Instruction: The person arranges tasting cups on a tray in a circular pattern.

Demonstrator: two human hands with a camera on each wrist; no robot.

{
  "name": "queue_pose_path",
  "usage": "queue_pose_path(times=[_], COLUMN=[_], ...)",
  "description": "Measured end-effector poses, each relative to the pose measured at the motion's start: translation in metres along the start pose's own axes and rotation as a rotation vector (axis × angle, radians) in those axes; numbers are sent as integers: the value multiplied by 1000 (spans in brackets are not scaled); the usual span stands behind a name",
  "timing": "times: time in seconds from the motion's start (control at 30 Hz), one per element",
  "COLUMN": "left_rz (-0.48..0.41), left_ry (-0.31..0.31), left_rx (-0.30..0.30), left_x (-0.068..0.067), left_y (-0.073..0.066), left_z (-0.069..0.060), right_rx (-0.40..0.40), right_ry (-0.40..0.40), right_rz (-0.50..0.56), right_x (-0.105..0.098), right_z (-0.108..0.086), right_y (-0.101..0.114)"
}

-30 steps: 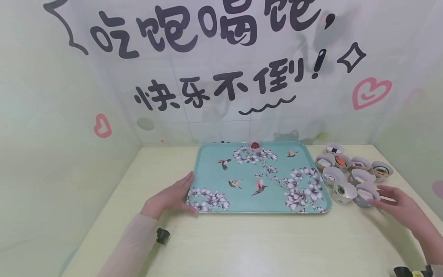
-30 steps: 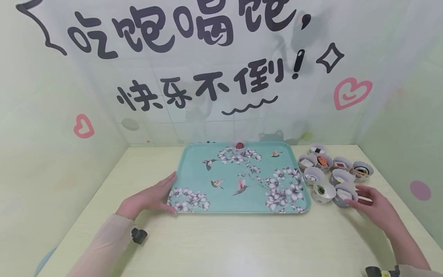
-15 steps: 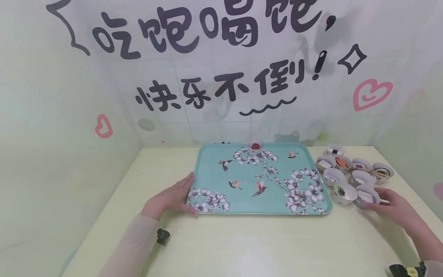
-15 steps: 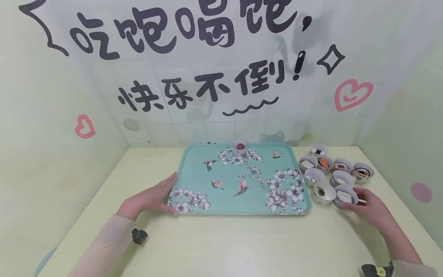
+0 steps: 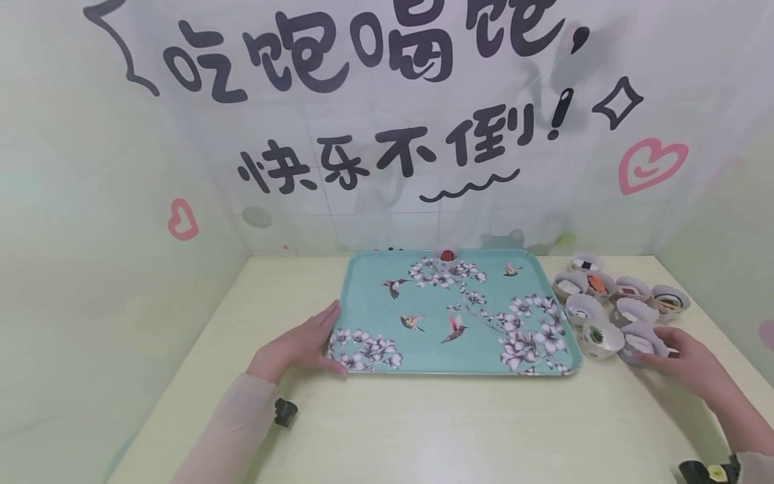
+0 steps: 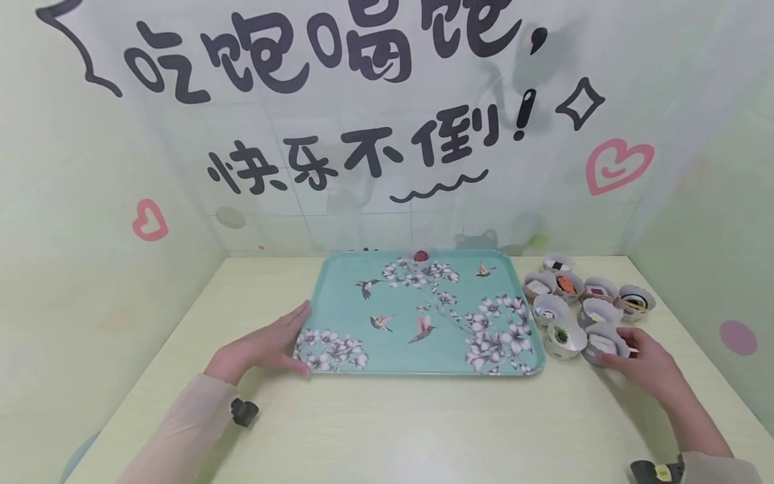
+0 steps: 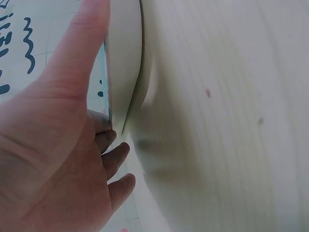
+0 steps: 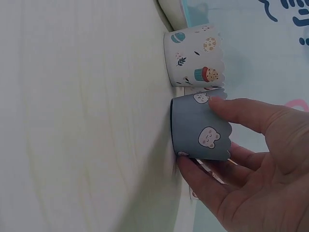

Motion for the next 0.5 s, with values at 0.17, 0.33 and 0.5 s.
queue_pose_path(times=[0.17, 0.33, 0.5], left_rz=[-3, -11, -5], left_ry=[-6, -16, -22], left_rx=[11, 11, 17], left_x=[-1, -2, -2], left_y=[-1, 0, -1], left_z=[-1, -1, -1], right_rx=[-9, -25, -39], right_ry=[-10, -32, -43], right_rz=[-12, -2, 6], right_x=[-1, -3, -5], right_z=[-2, -4, -7], right_y=[1, 2, 5])
Point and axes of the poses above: each hand's wrist, its own z-axis towards the middle knuckle, its own x-axis out of the palm, y = z × x, the point moved 6 cm from there along z, towards the middle knuckle, and after that the axes turned 6 degrees about z, right-handed, at the moved point
